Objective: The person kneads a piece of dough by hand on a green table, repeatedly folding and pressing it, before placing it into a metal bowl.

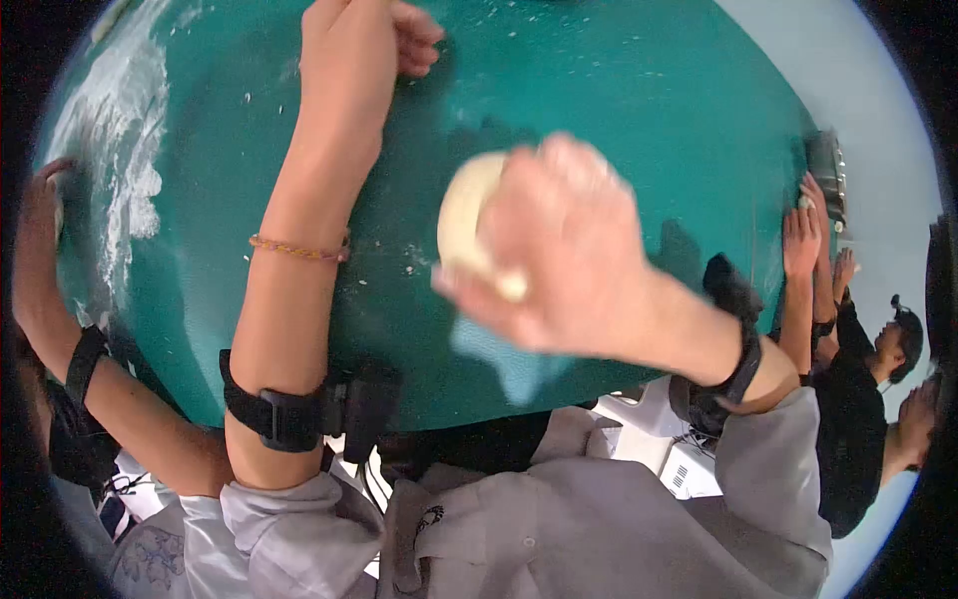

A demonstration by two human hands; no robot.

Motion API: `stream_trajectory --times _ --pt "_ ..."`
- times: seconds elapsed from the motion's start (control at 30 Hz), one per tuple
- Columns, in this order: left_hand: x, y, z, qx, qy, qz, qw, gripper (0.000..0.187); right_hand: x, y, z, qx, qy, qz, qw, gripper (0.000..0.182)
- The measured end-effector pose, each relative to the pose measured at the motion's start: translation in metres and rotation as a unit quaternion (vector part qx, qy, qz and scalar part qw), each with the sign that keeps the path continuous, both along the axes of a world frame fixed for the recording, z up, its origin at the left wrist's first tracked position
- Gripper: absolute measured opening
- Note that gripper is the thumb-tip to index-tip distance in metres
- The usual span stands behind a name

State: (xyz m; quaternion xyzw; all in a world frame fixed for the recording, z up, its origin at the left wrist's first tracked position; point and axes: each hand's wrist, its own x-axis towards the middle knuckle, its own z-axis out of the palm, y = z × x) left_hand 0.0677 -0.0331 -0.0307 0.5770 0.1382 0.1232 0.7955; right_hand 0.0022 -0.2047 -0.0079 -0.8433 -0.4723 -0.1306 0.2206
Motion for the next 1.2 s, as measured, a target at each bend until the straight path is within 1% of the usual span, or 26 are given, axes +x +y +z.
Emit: stream_trajectory --times 0.07,0.1,0.2,0.23,0.27,0.3,0.33,0.37,0.4,0.43,0.5,0.53,0.6,0.63,0.67,0.7,0.73,0.77,0.8,0.83,0.87,0.9,0.97,1.03,1.2 --pt "0.001 0.003 -0.005 -0.01 0.001 -0.011 1.0 0.034 0.033 0.013 -0.007 0.056 0.014 -0.002 0.998 0.027" --pt "0.003 0.005 -0.007 -0.015 -0.001 -0.019 1.0 0.034 0.045 0.019 -0.009 0.083 0.015 -0.005 0.996 0.029" --pt "0.008 0.012 -0.023 0.022 -0.02 -0.028 0.999 0.035 0.071 0.024 -0.005 0.06 0.069 -0.07 0.993 0.024" --pt "0.009 0.011 -0.019 0.035 -0.034 -0.031 0.998 0.036 0.083 0.025 -0.005 0.075 0.081 -0.121 0.986 0.024" --pt "0.005 0.007 -0.012 0.067 -0.022 -0.044 0.997 0.035 0.096 0.024 -0.007 0.091 0.091 -0.175 0.976 0.026" --pt "0.005 0.002 -0.008 0.056 -0.029 -0.042 0.997 0.035 0.116 0.023 -0.014 0.15 0.085 -0.191 0.966 0.027" --pt "0.006 -0.001 -0.008 0.047 -0.038 -0.039 0.997 0.034 0.127 0.019 -0.009 0.141 0.099 -0.243 0.955 0.026" --pt "0.008 -0.002 -0.008 0.042 -0.052 -0.036 0.997 0.034 0.131 0.014 -0.01 0.133 0.078 -0.246 0.957 0.025" --pt "0.009 0.003 -0.012 0.066 -0.035 -0.068 0.995 0.034 0.135 0.009 -0.015 0.127 0.057 -0.247 0.959 0.023" --pt "0.007 0.003 -0.007 0.06 -0.031 -0.079 0.995 0.032 0.134 0.01 -0.011 0.118 0.041 -0.244 0.962 0.022" --pt "0.002 0.007 -0.004 0.018 -0.044 -0.105 0.993 0.029 0.107 0.007 -0.005 0.106 0.047 -0.265 0.957 0.021" --pt "0.002 0.008 -0.004 0.02 -0.059 -0.136 0.989 0.028 0.09 0.004 -0.002 0.096 0.052 -0.277 0.955 0.021" --pt "0.001 0.008 -0.006 0.016 -0.082 -0.198 0.977 0.026 0.068 -0.002 0.004 0.107 -0.024 -0.222 0.969 0.022" --pt "-0.002 0.002 -0.004 -0.018 -0.095 -0.209 0.973 0.025 0.061 -0.007 0.008 0.111 -0.061 -0.197 0.972 0.024" --pt "-0.003 -0.009 -0.002 -0.052 -0.108 -0.222 0.968 0.025 0.058 -0.015 0.018 0.071 -0.057 -0.212 0.973 0.035" --pt "-0.004 -0.016 0.0 -0.086 -0.119 -0.236 0.961 0.024 0.055 -0.016 0.025 0.039 -0.03 -0.222 0.974 0.039" --pt "-0.002 -0.014 -0.003 -0.13 -0.157 -0.289 0.935 0.029 0.052 -0.018 0.031 0.007 -0.002 -0.233 0.972 0.044" --pt "-0.003 -0.013 -0.003 -0.164 -0.161 -0.278 0.933 0.03 0.05 -0.02 0.039 -0.024 0.027 -0.245 0.969 0.048" --pt "-0.006 -0.012 0.002 -0.196 -0.163 -0.27 0.929 0.032 0.046 -0.017 0.051 -0.073 0.109 -0.252 0.959 0.055" --pt "-0.009 -0.012 0.005 -0.229 -0.164 -0.262 0.923 0.033 0.048 -0.016 0.05 -0.096 0.118 -0.239 0.959 0.053" --pt "-0.01 -0.011 0.008 -0.211 -0.147 -0.227 0.939 0.039 0.055 -0.017 0.048 -0.118 0.125 -0.225 0.959 0.051" --pt "-0.008 -0.009 0.006 -0.2 -0.125 -0.216 0.948 0.039 0.06 -0.019 0.047 -0.14 0.132 -0.21 0.958 0.049" --pt "-0.002 0.0 -0.002 -0.179 -0.082 -0.18 0.964 0.04 0.061 -0.025 0.045 -0.048 0.085 -0.146 0.984 0.047" --pt "0.0 0.006 -0.004 -0.172 -0.069 -0.183 0.966 0.038 0.057 -0.03 0.046 0.053 0.057 -0.068 0.995 0.047" --pt "-0.004 0.004 -0.003 -0.14 -0.047 -0.175 0.973 0.037 0.041 -0.054 0.061 -0.04 0.091 -0.07 0.993 0.042"
